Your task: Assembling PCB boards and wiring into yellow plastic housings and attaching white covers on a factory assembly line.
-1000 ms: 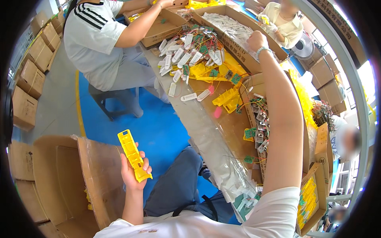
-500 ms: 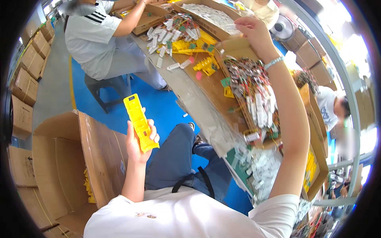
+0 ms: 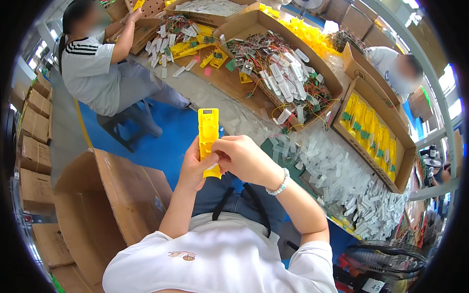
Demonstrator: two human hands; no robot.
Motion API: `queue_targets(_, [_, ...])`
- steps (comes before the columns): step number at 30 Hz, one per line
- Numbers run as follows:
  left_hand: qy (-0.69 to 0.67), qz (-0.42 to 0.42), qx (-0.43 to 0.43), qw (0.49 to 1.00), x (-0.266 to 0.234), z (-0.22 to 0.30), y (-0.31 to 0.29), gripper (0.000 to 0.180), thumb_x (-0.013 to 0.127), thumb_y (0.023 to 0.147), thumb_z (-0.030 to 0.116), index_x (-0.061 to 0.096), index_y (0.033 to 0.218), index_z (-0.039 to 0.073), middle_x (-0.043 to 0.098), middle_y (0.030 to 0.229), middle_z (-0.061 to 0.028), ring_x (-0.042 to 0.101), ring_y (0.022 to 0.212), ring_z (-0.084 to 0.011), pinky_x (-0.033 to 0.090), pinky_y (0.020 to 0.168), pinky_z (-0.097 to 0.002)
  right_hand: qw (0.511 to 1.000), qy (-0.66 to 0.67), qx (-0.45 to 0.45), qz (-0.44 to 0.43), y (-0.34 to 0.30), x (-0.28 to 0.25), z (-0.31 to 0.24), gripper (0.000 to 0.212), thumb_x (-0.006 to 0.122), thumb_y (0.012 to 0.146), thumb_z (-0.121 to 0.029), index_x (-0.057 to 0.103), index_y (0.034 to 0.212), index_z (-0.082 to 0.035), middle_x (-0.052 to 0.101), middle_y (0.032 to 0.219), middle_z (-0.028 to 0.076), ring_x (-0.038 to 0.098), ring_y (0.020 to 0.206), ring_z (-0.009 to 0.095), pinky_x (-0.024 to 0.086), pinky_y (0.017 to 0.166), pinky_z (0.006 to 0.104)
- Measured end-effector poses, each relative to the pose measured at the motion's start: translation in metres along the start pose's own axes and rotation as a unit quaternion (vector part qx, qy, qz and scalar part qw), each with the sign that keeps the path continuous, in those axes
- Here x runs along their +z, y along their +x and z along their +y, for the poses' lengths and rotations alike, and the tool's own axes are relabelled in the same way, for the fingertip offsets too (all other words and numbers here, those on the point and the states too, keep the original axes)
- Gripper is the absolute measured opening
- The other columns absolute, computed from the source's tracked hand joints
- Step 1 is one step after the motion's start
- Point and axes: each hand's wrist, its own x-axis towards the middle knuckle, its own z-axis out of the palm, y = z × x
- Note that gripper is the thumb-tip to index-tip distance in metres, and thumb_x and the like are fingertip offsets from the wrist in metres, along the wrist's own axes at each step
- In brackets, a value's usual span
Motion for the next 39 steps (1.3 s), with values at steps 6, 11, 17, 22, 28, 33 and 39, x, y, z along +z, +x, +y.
queue_targets(6, [-0.003, -0.012, -0.044, 0.999, -0.012, -0.006, 0.0, 0.038, 0.067, 0.086, 0.009, 0.046, 0.117, 0.006, 0.061, 0.092, -0.0094, 0.063, 0.067, -0.0183, 0.054, 0.06, -0.0307, 0.994, 0.01, 0.055, 0.091, -0.012, -0.004, 0.02, 0.013, 0.068, 0.076, 0.0, 0.063, 0.088, 0.0, 0.063, 0.077, 0.011, 0.064, 0.068, 0.02, 0.051, 0.063, 0.029])
queue_targets(11, [-0.03, 0.082, -0.014, 0.996, -0.041, -0.013, -0.001, 0.035, 0.058, 0.09, 0.01, 0.045, 0.122, 0.006, 0.061, 0.089, -0.0134, 0.063, 0.065, -0.0212, 0.054, 0.057, -0.0335, 0.941, -0.041, 0.132, 0.308, -0.021, -0.083, 0.02, 0.012, 0.068, 0.078, 0.001, 0.066, 0.09, 0.001, 0.066, 0.081, 0.004, 0.061, 0.075, 0.009, 0.049, 0.067, 0.0228])
queue_targets(17, [-0.042, 0.112, -0.039, 0.992, -0.054, -0.03, 0.011, 0.036, 0.055, 0.09, 0.009, 0.046, 0.124, 0.006, 0.06, 0.09, -0.0125, 0.06, 0.065, -0.0201, 0.053, 0.058, -0.0326, 0.876, -0.145, 0.126, 0.442, -0.07, -0.171, 0.037, 0.011, 0.066, 0.082, -0.001, 0.065, 0.093, 0.003, 0.066, 0.085, 0.003, 0.061, 0.08, 0.007, 0.048, 0.071, 0.022])
queue_targets(22, [-0.029, 0.105, -0.081, 0.991, -0.055, -0.038, 0.017, 0.038, 0.053, 0.09, 0.01, 0.045, 0.128, 0.006, 0.06, 0.09, -0.0116, 0.059, 0.066, -0.0192, 0.051, 0.058, -0.0322, 0.897, -0.176, 0.254, 0.315, -0.125, -0.154, 0.034, 0.008, 0.065, 0.078, 0.001, 0.066, 0.085, 0.003, 0.064, 0.08, 0.007, 0.062, 0.075, 0.014, 0.048, 0.069, 0.0259])
queue_targets(28, [-0.035, 0.102, -0.107, 0.988, -0.056, -0.038, 0.028, 0.041, 0.054, 0.09, 0.009, 0.044, 0.13, 0.005, 0.06, 0.091, -0.0118, 0.058, 0.067, -0.0182, 0.051, 0.059, -0.032, 0.771, -0.377, 0.35, 0.377, -0.155, -0.11, 0.092, 0.018, 0.065, 0.075, 0.0, 0.065, 0.092, 0.001, 0.061, 0.089, 0.016, 0.062, 0.083, 0.033, 0.049, 0.074, 0.0404])
queue_targets(33, [-0.012, 0.099, -0.091, 0.991, -0.063, -0.028, 0.021, 0.036, 0.054, 0.09, 0.009, 0.045, 0.125, 0.006, 0.061, 0.091, -0.012, 0.06, 0.067, -0.0173, 0.052, 0.057, -0.0319, 0.713, -0.493, 0.241, 0.437, -0.13, -0.108, 0.063, 0.022, 0.064, 0.077, -0.002, 0.065, 0.099, 0.0, 0.063, 0.087, 0.014, 0.062, 0.072, 0.027, 0.05, 0.068, 0.0362])
queue_targets(39, [-0.049, 0.15, -0.071, 0.985, -0.074, -0.031, 0.007, 0.041, 0.052, 0.091, 0.007, 0.042, 0.131, 0.006, 0.06, 0.094, -0.0126, 0.059, 0.069, -0.0181, 0.051, 0.06, -0.0333, 0.777, -0.366, 0.303, 0.412, -0.122, -0.103, 0.069, 0.035, 0.066, 0.08, -0.012, 0.06, 0.113, -0.002, 0.069, 0.091, 0.015, 0.065, 0.068, 0.023, 0.051, 0.067, 0.0353])
